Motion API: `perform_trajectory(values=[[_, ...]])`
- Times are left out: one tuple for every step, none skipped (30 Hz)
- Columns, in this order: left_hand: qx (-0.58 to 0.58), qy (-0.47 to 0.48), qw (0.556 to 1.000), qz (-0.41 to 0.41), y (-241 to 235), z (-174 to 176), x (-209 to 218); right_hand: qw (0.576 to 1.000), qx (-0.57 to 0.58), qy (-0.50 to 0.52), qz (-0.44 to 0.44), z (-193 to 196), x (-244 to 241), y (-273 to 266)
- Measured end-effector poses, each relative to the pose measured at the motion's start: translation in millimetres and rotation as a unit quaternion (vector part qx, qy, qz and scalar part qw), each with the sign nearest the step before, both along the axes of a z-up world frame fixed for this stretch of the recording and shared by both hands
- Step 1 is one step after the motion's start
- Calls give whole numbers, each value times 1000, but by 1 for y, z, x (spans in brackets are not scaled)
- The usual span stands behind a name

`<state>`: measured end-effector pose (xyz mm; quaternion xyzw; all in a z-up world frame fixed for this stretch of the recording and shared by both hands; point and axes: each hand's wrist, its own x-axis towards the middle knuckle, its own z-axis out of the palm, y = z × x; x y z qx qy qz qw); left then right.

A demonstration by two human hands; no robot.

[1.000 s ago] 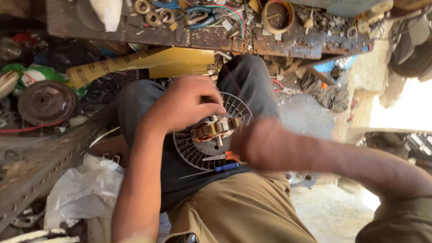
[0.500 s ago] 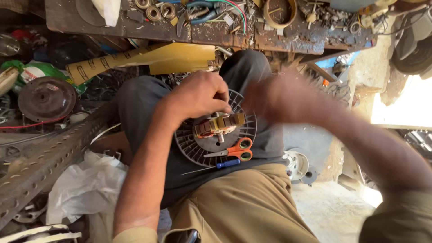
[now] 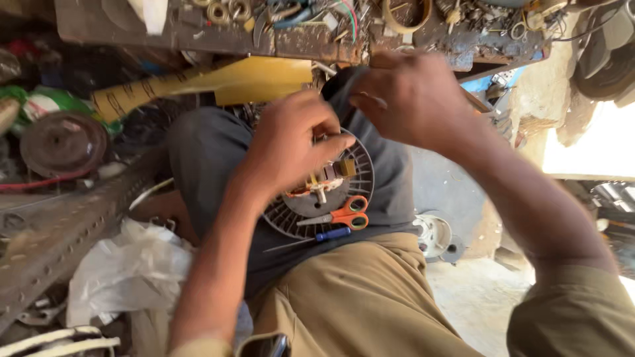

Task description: The person cuts strips of yellow insulation paper using scissors and inserts them into the slots of a fan motor component by hand.

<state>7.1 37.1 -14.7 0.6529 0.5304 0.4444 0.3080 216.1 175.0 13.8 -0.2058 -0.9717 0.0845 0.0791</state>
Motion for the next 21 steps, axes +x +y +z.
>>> perform_trajectory(values=[[-88, 52, 992, -79, 23, -6, -3, 995, -69, -23, 71, 7, 3, -11], [-168, 108, 967, -160, 35, -6, -8, 981, -131, -42, 139, 15, 2, -21], [-127, 44, 983, -126, 31, -3, -18, 973, -62, -88, 204, 22, 0, -49], [-93, -25, 990, -102, 14, 0, -29, 957, -3, -135, 259, 27, -2, -76], [-58, -93, 991, -76, -4, 3, -31, 956, -82, -66, 273, 32, -1, -78], [-16, -73, 997, -15, -27, 4, -19, 944, -162, 5, 287, 38, 6, -78], [26, -52, 997, 44, -51, 7, -2, 921, -240, 77, 298, 40, 11, -78], [69, 14, 997, 14, -74, 14, 16, 929, -209, 96, 290, 30, 6, -62], [111, 79, 990, -17, -87, 19, 27, 936, -176, 114, 282, 15, -3, -41], [134, 100, 986, 28, -84, 18, 25, 944, -214, 103, 228, -5, -18, -27], [156, 120, 978, 72, -78, 18, 21, 948, -252, 93, 173, -23, -32, -17], [181, 135, 967, 119, -72, 17, 20, 959, -255, 44, 114, -35, -42, -7], [139, 20, 981, 136, -67, 18, 20, 965, -256, -5, 53, -41, -46, -1], [101, -96, 979, 150, -55, 18, 20, 980, -198, -3, 34, -36, -40, 6], [61, -211, 963, 159, -39, 16, 16, 990, -139, -1, 15, -25, -27, 9], [67, -81, 991, 88, -22, 8, 10, 995, -103, -6, 7, -15, -14, 0], [69, 48, 996, 12, 0, -1, 3, 993, -94, -63, 24, -1, 0, -3], [21, 69, 996, -53, 16, -2, -6, 991, -70, -107, 34, 14, 4, -2], [-27, 88, 989, -118, 29, -1, -13, 984, -97, -122, 91, 17, -1, -24], [-79, 103, 974, -187, 33, 0, -16, 971, -129, -139, 144, 22, -3, -50], [-67, 29, 991, -110, 25, 2, -18, 960, -125, -106, 226, 30, 0, -70]])
